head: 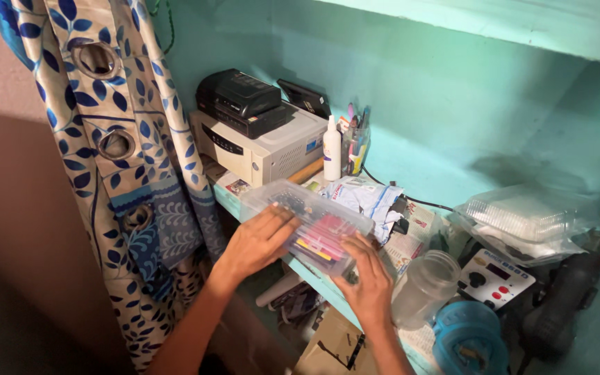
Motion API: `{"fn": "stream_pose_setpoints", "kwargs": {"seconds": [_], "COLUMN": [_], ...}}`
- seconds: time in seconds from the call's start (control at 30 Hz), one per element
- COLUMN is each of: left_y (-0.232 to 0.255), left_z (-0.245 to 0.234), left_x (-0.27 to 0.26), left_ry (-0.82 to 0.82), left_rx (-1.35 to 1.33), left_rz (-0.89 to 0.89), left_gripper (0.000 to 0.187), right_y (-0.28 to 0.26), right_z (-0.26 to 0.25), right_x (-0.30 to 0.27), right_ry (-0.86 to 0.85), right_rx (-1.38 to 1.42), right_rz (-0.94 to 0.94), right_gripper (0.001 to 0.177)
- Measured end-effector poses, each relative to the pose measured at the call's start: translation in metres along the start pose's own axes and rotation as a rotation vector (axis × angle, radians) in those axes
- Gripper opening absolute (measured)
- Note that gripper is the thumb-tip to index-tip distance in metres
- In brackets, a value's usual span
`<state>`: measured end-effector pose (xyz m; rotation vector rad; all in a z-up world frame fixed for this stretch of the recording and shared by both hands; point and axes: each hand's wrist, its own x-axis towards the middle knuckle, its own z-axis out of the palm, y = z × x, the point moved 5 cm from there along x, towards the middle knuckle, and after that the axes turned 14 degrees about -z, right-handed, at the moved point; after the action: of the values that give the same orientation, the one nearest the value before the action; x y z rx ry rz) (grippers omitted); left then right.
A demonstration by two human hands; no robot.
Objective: The person retrieves a plastic storage box from a shelf, places it on a bed, and sorts through small items including metal balls and clips. They move items between the box and the shelf, handling them one at a time, and eventually close the box and return it to the shelf.
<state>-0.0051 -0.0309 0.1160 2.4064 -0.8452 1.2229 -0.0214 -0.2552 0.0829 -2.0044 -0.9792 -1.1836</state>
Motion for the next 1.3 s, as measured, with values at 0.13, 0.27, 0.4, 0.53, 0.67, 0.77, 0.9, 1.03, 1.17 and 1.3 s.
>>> {"fn": "stream_pose_setpoints", "kwargs": {"seconds": [0.13,0.27,0.4,0.53,0.67,0.77,0.9,1.03,1.17,1.3], "left_y": [0.008,0.020,0.040,0.048,0.037,0.028,0.011,0.005,0.005,0.009], "left_z": [-0.018,-0.032,-0.041,-0.052,-0.082,-0.104,-0.117,-0.120,-0.125,-0.127], "left_x": [0.010,0.022,0.031,0.032,0.028,0.022,0.018,0.011,0.008,0.005], "left_ry": [0.045,0.053,0.108,0.176,0.255,0.315,0.288,0.289,0.332,0.331], "left_rx": [0.012,0.024,0.037,0.230,0.154,0.063,-0.213,-0.263,-0.203,-0.150], "left_rz": [-0.009,-0.036,-0.011,0.061,0.036,-0.026,-0.053,-0.091,-0.077,-0.074], "left_gripper": [0.063,0.065,0.062,0.054,0.067,0.068,0.063,0.059,0.056,0.056], "right_y": [-0.007,-0.021,-0.026,-0.020,-0.010,-0.006,-0.007,-0.011,-0.014,-0.012], "right_z": [-0.010,-0.019,-0.024,-0.028,-0.033,-0.036,-0.033,-0.028,-0.031,-0.029], "right_x": [0.015,0.041,0.057,0.053,0.048,0.053,0.060,0.070,0.074,0.072], "right_ry": [0.040,0.044,0.102,0.247,0.321,0.338,0.303,0.283,0.243,0.236], "right_rx": [0.024,-0.034,-0.165,-0.063,0.031,0.079,0.198,0.213,0.139,0.129], "right_rz": [-0.027,-0.077,-0.078,-0.075,-0.026,-0.034,-0.029,-0.021,-0.015,-0.016], "right_gripper": [0.072,0.077,0.076,0.063,0.062,0.063,0.068,0.067,0.069,0.067]}}
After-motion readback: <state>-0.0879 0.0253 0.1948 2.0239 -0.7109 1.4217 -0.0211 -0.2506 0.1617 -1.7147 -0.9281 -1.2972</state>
